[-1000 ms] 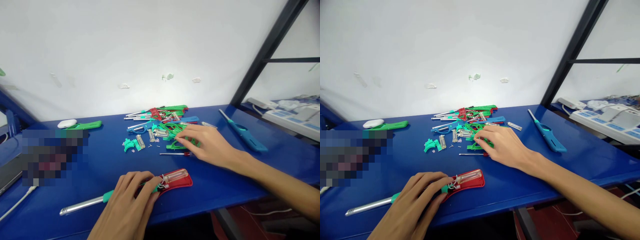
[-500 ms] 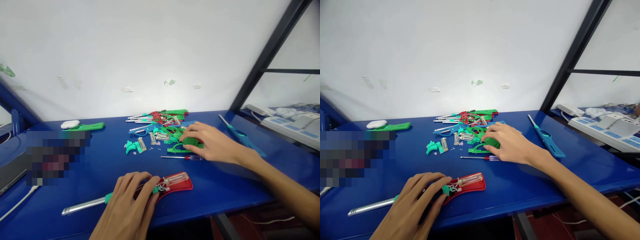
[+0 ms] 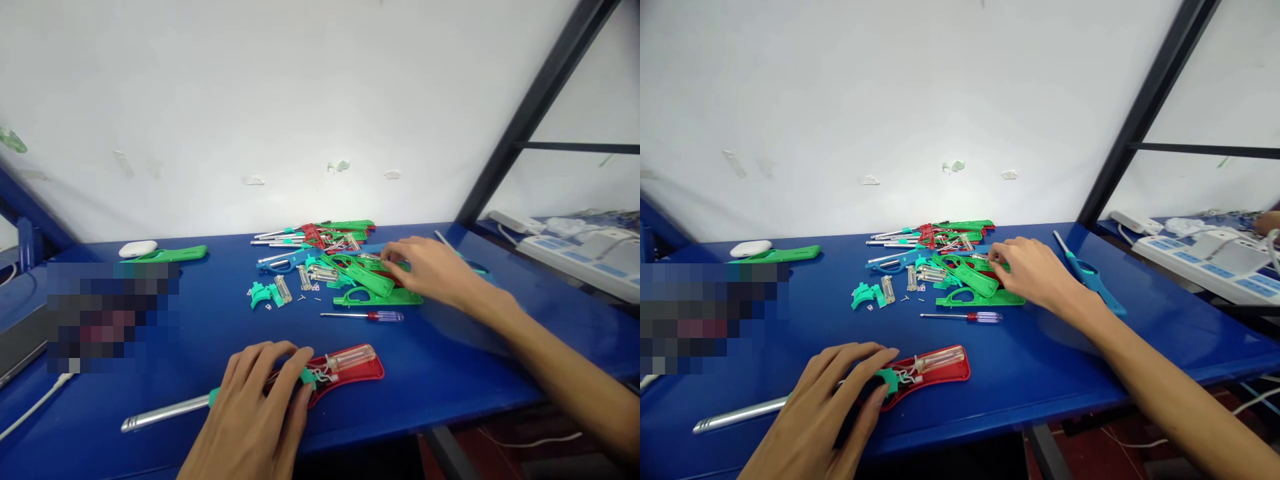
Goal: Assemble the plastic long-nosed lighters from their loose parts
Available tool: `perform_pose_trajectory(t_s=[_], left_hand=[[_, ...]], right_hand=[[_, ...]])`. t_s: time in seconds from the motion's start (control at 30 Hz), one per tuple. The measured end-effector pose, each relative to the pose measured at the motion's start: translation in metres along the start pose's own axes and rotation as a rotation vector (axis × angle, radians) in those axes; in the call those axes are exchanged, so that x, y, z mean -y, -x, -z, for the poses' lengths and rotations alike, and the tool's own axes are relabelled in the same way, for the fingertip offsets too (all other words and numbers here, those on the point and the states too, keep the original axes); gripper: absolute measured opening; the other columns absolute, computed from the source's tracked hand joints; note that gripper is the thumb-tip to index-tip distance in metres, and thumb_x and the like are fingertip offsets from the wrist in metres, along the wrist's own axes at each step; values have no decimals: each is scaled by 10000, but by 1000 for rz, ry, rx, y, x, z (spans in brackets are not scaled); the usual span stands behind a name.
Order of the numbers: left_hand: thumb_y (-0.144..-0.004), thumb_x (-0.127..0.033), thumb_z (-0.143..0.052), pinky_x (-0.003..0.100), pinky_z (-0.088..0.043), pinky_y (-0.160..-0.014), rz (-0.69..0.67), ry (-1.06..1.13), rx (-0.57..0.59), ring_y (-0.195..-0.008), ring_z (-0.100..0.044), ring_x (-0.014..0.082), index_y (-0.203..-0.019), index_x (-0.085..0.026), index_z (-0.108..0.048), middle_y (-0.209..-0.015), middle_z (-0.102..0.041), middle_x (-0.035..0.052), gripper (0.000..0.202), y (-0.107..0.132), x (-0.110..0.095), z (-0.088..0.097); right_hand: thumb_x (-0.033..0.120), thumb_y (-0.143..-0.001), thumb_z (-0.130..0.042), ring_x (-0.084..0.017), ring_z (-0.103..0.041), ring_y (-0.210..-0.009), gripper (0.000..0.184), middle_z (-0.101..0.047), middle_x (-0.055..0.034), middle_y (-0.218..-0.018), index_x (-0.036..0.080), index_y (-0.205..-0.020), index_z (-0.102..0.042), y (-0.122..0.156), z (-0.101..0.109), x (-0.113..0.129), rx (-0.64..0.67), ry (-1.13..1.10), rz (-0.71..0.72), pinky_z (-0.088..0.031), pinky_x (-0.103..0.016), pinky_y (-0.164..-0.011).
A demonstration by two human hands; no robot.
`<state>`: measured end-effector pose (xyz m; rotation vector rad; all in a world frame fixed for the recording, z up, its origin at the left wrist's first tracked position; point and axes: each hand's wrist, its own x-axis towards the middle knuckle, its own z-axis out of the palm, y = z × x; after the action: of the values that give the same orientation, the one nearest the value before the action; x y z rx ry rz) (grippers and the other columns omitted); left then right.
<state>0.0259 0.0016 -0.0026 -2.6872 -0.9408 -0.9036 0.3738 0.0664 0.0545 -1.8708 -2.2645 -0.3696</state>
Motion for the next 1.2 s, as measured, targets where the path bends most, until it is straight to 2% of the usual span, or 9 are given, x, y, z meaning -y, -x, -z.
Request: perform_pose_trajectory(t_s=[0.1,0.23,0.37,0.5,0.7,0.9,1.03,1.13,1.2], left_hand=[[-1060,-202,-488,452,-588,-914,7,-9,-6,-1129,-645,283,-1378,-201,-580,-1245,-703,104,331,1,0,0],[-1059,-212,-491,443,-584,-910,10,-7,-3,-1114,-652,278,-1373,-213,-584,-1237,-709,95,327,0,0,0],[-1047,-199,-502,433,-568,-925,18,-8,-15,-1124,-645,277,-1369,-210,-586,-1238,-708,92,333,1,3,0],[-1051,-191,-487,398,-535,-974,56,30,-45,-1165,-622,253,-1384,-222,-572,-1264,-694,76,345,2,4,3],[-1083,-227,-442,381,-510,-977,174,81,-48,-1163,-614,226,-1373,-258,-565,-1275,-673,52,316,1,2,7],[-1098,-249,-413,396,-496,-988,201,95,-58,-1181,-595,225,-1388,-273,-555,-1291,-666,40,323,2,3,9],[-1104,-268,-400,395,-489,-990,212,106,-68,-1167,-588,219,-1378,-291,-558,-1279,-662,24,317,3,1,10],[-1097,-249,-408,379,-486,-983,203,112,-64,-1168,-583,213,-1368,-286,-564,-1274,-664,22,315,4,1,10],[-1093,-239,-416,376,-479,-995,200,106,-59,-1184,-579,214,-1372,-278,-563,-1286,-665,25,318,4,1,9]], right_hand=[[325,-963,-581,-223,-692,-694,205,-784,-40,-843,243,-964,-769,1,4,-2,76,-18,15,-402,-342,-602],[356,-963,-558,-227,-711,-740,240,-795,-54,-887,241,-976,-768,2,9,-2,106,-18,23,-405,-346,-606],[392,-963,-580,-224,-702,-673,251,-785,-32,-794,275,-1026,-793,3,10,-5,140,-11,37,-393,-346,-590],[429,-979,-583,-267,-742,-812,287,-812,-57,-939,284,-1122,-785,2,4,-12,152,3,59,-413,-351,-617],[230,-981,-505,-238,-697,-808,218,-765,-64,-954,245,-962,-722,1,-8,-17,158,2,97,-401,-328,-618],[370,-1035,-511,-254,-720,-863,241,-773,-74,-1046,240,-1155,-674,2,-11,-15,142,-53,89,-451,-337,-656],[274,-1013,-506,-222,-692,-667,269,-771,-47,-806,219,-1193,-698,-1,-15,-20,143,-81,50,-416,-318,-581],[178,-974,-489,-224,-722,-739,309,-800,-72,-890,220,-1132,-752,-2,-16,-23,139,-99,51,-448,-326,-634],[182,-965,-502,-229,-728,-802,293,-803,-79,-956,230,-1045,-779,-2,-16,-24,139,-104,57,-466,-335,-683]])
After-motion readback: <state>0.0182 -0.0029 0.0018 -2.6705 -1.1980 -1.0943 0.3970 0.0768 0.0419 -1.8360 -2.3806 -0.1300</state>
